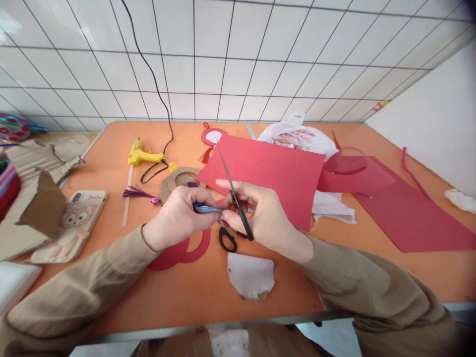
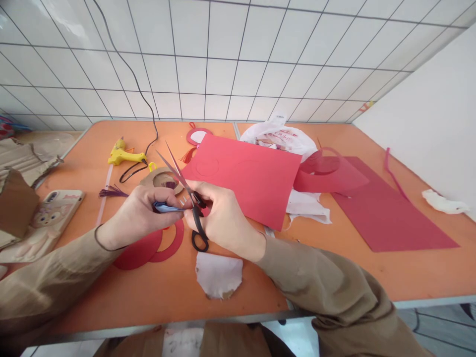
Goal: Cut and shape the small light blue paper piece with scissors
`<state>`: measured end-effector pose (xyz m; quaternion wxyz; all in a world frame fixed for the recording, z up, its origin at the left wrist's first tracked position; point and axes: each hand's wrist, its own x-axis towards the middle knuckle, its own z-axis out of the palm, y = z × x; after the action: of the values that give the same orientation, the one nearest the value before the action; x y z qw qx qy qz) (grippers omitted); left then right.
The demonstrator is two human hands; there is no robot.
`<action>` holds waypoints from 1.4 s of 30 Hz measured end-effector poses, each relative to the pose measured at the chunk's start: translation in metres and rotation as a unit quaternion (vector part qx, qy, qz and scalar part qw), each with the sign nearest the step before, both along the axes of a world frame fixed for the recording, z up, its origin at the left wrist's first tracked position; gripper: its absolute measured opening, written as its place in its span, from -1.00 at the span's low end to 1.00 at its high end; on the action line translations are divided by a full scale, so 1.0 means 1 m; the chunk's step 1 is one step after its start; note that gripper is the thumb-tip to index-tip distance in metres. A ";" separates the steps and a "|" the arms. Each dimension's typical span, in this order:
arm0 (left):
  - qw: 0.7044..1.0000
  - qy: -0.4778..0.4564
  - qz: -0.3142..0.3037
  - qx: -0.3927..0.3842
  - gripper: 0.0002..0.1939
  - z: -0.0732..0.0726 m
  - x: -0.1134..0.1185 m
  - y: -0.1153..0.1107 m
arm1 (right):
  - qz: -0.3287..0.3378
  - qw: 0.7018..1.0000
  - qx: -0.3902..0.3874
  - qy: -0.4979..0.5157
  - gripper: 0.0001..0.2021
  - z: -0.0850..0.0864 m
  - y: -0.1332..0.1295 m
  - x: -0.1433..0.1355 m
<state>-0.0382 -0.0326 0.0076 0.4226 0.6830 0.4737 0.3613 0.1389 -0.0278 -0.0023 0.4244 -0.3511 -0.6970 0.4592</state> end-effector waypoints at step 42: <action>0.856 -0.355 -0.048 -0.373 -0.57 -0.031 0.023 -0.029 | -0.103 0.993 -0.014 0.057 -0.56 -0.009 0.004 -0.001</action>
<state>-0.0154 -0.0618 -0.0231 0.8022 0.3214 0.3574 0.3541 0.1381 -0.0234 -0.0109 0.5036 -0.4001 -0.6251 0.4423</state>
